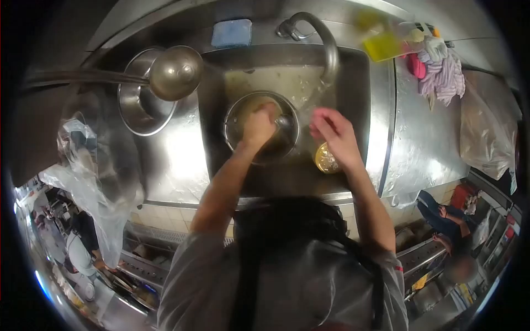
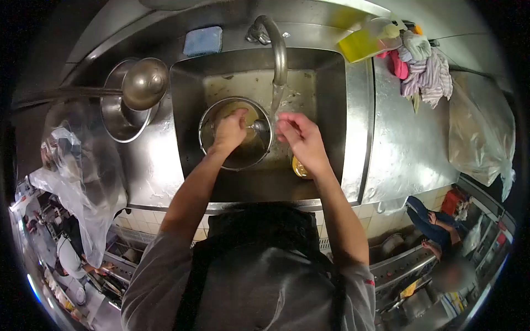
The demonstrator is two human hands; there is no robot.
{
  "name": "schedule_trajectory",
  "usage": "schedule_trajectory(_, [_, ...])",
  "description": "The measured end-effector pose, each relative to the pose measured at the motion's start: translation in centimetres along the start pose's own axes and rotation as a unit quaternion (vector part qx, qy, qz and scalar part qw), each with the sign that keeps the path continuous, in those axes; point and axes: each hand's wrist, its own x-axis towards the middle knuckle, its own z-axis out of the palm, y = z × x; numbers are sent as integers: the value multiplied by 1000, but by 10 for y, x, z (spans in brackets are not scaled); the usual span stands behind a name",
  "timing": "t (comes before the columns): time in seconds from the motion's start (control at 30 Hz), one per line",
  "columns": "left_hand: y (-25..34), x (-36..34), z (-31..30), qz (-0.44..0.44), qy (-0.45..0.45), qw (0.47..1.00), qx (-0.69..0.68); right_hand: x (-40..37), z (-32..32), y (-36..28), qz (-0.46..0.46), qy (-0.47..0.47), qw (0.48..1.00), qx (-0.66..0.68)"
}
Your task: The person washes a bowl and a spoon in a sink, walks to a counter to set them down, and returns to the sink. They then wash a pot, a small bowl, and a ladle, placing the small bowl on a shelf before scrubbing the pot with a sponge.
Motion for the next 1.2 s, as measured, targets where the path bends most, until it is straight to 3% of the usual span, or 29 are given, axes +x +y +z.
schedule_trajectory(0.03, [7,3,9,-27,-13,999,10,6,4,-11,-24,-17,999,-14])
schedule_trajectory(0.07, [15,12,16,-71,-104,991,50,11,7,-22,-48,-34,998,-29])
schedule_trajectory(0.17, [-37,26,97,166,32,982,88,37,22,-33,-45,-68,993,-81])
schedule_trajectory(0.2, [-45,32,106,179,39,973,138,43,26,-40,-61,-68,990,-109])
schedule_trajectory(0.33, [-34,26,66,106,-124,980,114,51,31,-43,-140,-56,964,-218])
schedule_trajectory(0.4, [5,5,-6,76,-67,992,74,54,29,-25,-158,-28,961,-225])
schedule_trajectory(0.43, [10,3,-18,81,39,996,4,61,28,-7,-154,-7,966,-207])
schedule_trajectory(0.5, [48,-5,-68,134,142,962,-189,60,32,6,-122,17,982,-144])
schedule_trajectory(0.53, [72,-5,-84,92,148,963,-206,58,36,6,-98,22,990,-99])
schedule_trajectory(0.7, [147,24,-75,-11,127,959,-253,32,49,-16,48,80,987,133])
schedule_trajectory(0.77, [154,27,-51,50,109,956,-268,26,24,-16,113,47,984,131])
schedule_trajectory(0.9, [149,34,3,129,136,958,-219,10,-2,20,60,64,993,84])
schedule_trajectory(0.97, [158,28,-22,109,70,971,-200,3,4,22,32,98,993,56])
schedule_trajectory(1.03, [159,28,-41,126,39,986,-103,-2,5,12,93,82,992,5])
schedule_trajectory(1.07, [151,31,-34,77,40,987,-132,-2,4,14,73,78,994,-15])
schedule_trajectory(1.17, [127,4,-77,67,-6,990,-124,0,2,26,15,70,994,-83])
schedule_trajectory(1.2, [93,7,-72,76,-5,990,-122,-3,-4,28,-8,80,991,-111])
